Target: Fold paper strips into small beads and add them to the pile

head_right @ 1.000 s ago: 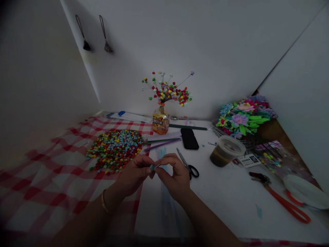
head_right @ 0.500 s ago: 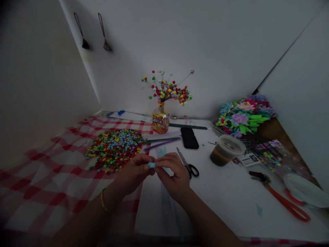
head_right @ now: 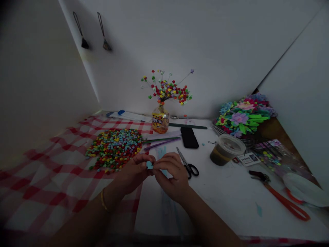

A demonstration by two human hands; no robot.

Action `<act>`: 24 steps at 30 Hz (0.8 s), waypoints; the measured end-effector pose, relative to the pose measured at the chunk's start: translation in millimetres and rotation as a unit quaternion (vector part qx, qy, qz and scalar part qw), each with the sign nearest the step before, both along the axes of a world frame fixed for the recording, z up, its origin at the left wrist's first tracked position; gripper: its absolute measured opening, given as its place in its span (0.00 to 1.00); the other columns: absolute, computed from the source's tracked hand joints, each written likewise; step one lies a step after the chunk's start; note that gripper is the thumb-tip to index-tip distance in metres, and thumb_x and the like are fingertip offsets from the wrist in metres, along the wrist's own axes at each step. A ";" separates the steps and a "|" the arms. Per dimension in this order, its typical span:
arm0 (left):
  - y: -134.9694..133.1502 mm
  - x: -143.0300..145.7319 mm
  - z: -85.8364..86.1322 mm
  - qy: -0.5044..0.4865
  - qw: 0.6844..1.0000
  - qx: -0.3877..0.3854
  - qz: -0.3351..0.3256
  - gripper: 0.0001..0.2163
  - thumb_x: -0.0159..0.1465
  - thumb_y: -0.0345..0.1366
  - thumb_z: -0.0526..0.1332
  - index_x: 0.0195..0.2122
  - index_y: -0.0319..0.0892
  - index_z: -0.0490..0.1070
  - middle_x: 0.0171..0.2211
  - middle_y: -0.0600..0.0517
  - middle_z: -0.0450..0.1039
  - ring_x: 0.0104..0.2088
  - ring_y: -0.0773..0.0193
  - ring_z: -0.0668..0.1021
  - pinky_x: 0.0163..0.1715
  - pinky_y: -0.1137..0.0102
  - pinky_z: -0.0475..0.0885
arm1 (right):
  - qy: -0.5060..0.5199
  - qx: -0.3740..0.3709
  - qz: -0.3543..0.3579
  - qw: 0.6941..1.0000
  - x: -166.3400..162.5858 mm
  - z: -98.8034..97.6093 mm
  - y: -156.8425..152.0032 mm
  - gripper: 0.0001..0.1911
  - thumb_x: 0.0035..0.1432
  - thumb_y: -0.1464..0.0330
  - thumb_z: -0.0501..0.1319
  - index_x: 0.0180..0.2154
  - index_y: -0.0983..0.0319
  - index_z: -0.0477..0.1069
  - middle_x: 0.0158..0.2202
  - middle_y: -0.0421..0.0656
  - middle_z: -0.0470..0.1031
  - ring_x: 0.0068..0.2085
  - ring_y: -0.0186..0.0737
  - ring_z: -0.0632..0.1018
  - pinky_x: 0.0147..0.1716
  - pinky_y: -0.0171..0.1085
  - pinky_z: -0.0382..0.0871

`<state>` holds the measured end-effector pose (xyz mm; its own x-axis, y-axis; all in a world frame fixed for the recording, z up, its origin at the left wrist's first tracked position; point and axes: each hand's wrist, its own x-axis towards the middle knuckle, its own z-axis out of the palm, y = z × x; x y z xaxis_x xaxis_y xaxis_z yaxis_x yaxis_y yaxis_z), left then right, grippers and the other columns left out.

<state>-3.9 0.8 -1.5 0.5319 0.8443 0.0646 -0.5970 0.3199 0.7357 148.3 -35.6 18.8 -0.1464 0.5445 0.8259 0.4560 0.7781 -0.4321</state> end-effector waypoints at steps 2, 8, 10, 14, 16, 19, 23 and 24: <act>0.2 0.1 -0.1 0.000 1.000 0.002 0.002 0.09 0.45 0.34 0.72 0.28 0.40 0.77 0.31 0.51 0.71 0.29 0.68 0.71 0.30 0.71 0.67 | -0.007 0.003 -0.021 1.000 0.6 -1.9 0.1 0.09 0.51 0.76 0.61 0.32 0.56 0.73 0.29 0.41 0.78 0.32 0.42 0.76 0.38 0.47 0.69; 0.6 0.8 -1.3 0.003 1.000 0.020 0.010 0.08 0.45 0.32 0.71 0.27 0.41 0.76 0.32 0.52 0.72 0.29 0.69 0.71 0.29 0.72 0.65 | -0.047 0.033 -0.069 0.996 2.2 -6.5 1.1 0.10 0.49 0.75 0.63 0.33 0.55 0.73 0.30 0.41 0.78 0.34 0.43 0.75 0.38 0.47 0.68; 0.7 1.2 -1.6 0.006 0.999 0.029 0.012 0.08 0.45 0.31 0.71 0.27 0.41 0.76 0.32 0.52 0.72 0.29 0.69 0.71 0.29 0.72 0.65 | -0.048 0.037 -0.070 0.996 2.3 -7.3 1.3 0.11 0.48 0.76 0.63 0.34 0.55 0.73 0.30 0.41 0.78 0.34 0.43 0.75 0.38 0.47 0.68; 0.6 1.9 -1.8 0.008 0.999 0.041 0.013 0.08 0.45 0.29 0.70 0.27 0.41 0.77 0.32 0.52 0.71 0.31 0.68 0.71 0.29 0.72 0.65 | -0.046 0.034 -0.061 0.997 1.4 -7.1 1.3 0.09 0.48 0.75 0.65 0.32 0.56 0.73 0.29 0.40 0.78 0.34 0.42 0.75 0.37 0.46 0.68; 0.4 2.2 -2.0 0.008 0.999 0.045 0.012 0.08 0.45 0.29 0.70 0.28 0.41 0.77 0.32 0.51 0.71 0.32 0.67 0.71 0.30 0.72 0.65 | -0.039 0.028 -0.059 0.997 0.6 -6.5 1.3 0.08 0.48 0.74 0.65 0.31 0.56 0.73 0.28 0.40 0.77 0.34 0.43 0.74 0.36 0.45 0.68; 0.5 2.3 -2.1 0.014 0.999 0.047 0.007 0.08 0.46 0.29 0.70 0.28 0.41 0.77 0.32 0.51 0.71 0.31 0.67 0.71 0.29 0.73 0.65 | -0.021 0.012 -0.056 0.998 -0.2 -6.9 2.1 0.07 0.49 0.73 0.65 0.30 0.55 0.73 0.26 0.40 0.76 0.34 0.43 0.74 0.35 0.44 0.68; 1.8 0.9 -1.4 0.026 0.999 0.046 -0.006 0.08 0.45 0.30 0.71 0.27 0.40 0.76 0.31 0.51 0.72 0.31 0.67 0.71 0.30 0.73 0.65 | -0.005 -0.053 -0.047 0.998 2.5 -9.5 4.3 0.10 0.46 0.69 0.68 0.34 0.55 0.72 0.34 0.42 0.76 0.40 0.44 0.73 0.41 0.46 0.67; 2.1 0.3 -1.3 0.032 0.998 0.047 -0.013 0.07 0.45 0.31 0.71 0.26 0.39 0.76 0.30 0.51 0.72 0.31 0.67 0.71 0.30 0.73 0.65 | 0.001 -0.083 -0.042 0.996 4.0 -10.1 4.8 0.13 0.44 0.67 0.69 0.35 0.55 0.72 0.38 0.43 0.75 0.42 0.46 0.73 0.44 0.47 0.67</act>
<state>-3.6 2.9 -2.8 0.5599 0.8215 0.1082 -0.5397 0.2625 0.7999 152.3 -30.8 8.6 -0.0928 0.6832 0.7243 0.5153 0.6554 -0.5522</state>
